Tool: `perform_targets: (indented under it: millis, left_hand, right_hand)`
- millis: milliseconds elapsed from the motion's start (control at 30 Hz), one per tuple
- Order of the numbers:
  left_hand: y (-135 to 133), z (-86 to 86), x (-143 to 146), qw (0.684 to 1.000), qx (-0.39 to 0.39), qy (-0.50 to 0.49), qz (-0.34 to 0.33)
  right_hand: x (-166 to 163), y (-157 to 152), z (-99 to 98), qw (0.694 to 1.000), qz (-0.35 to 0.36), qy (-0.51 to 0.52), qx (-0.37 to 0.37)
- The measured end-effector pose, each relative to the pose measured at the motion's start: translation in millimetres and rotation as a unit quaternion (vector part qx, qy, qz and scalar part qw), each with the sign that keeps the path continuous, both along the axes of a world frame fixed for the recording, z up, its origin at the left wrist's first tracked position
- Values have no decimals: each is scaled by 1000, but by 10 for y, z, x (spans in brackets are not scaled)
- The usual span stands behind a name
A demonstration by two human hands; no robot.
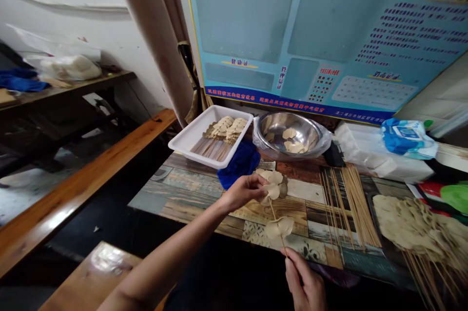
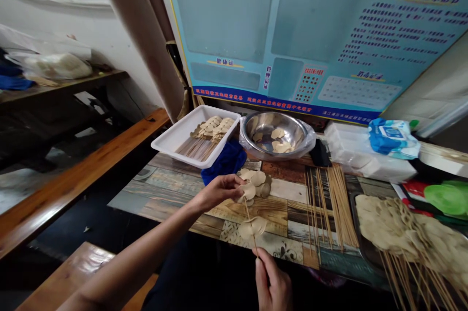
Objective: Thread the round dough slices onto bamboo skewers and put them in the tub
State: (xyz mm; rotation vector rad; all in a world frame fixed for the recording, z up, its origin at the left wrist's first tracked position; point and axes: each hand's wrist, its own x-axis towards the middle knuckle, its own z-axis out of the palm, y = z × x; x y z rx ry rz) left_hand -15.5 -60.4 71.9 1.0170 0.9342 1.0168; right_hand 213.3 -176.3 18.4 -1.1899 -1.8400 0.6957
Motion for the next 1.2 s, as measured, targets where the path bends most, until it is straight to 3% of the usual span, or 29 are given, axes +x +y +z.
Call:
perform_targets:
  millis: [100,200,500,567,633,700,767,833,900,967,1033,1133,1200]
  left_hand:
    - [-47,7,24,996,53,71,13]
    - [-113,-24,95,995,54,86,3]
    - [-309,-310,356,997,-71,-19,-9]
    - [-249,-345,336,998,-52,18,-4]
    - [-121,-359,296,992,25,115,42]
    - [56,-369,256,952,141,250,102]
    - [241,-387,232,888,244,371,117]
    - [393,-402,227,836,298,452,89]
    - [492,-397,232,813,308,489,72]
    - [536,-363,240,820,300,480,86]
    - [535,-310,249,861,269,414,123]
    - [463,-233,278,956,128,213,156]
    - [383,-195,305,987,20,60,147]
  right_hand:
    - [14,21,31,999,26,-41,3]
    - [-16,26,51,999,14,-53,2]
    - [-2,14,-26,999,-21,-26,-11]
    - [68,9,-70,999,-28,-24,-18]
    - [135,10,-99,999,-41,-21,-23]
    - [185,18,-102,998,-52,-15,-25]
    - [220,27,-87,998,-54,-9,-26]
    - [248,30,-75,998,-53,-7,-30]
    - [274,23,-79,998,-58,-7,-31]
    - [295,11,-96,998,-64,-5,-29]
    - [299,0,-107,998,-65,0,-28]
    - [250,-2,-81,998,-59,14,-33]
    - [180,3,-42,996,-68,34,-41]
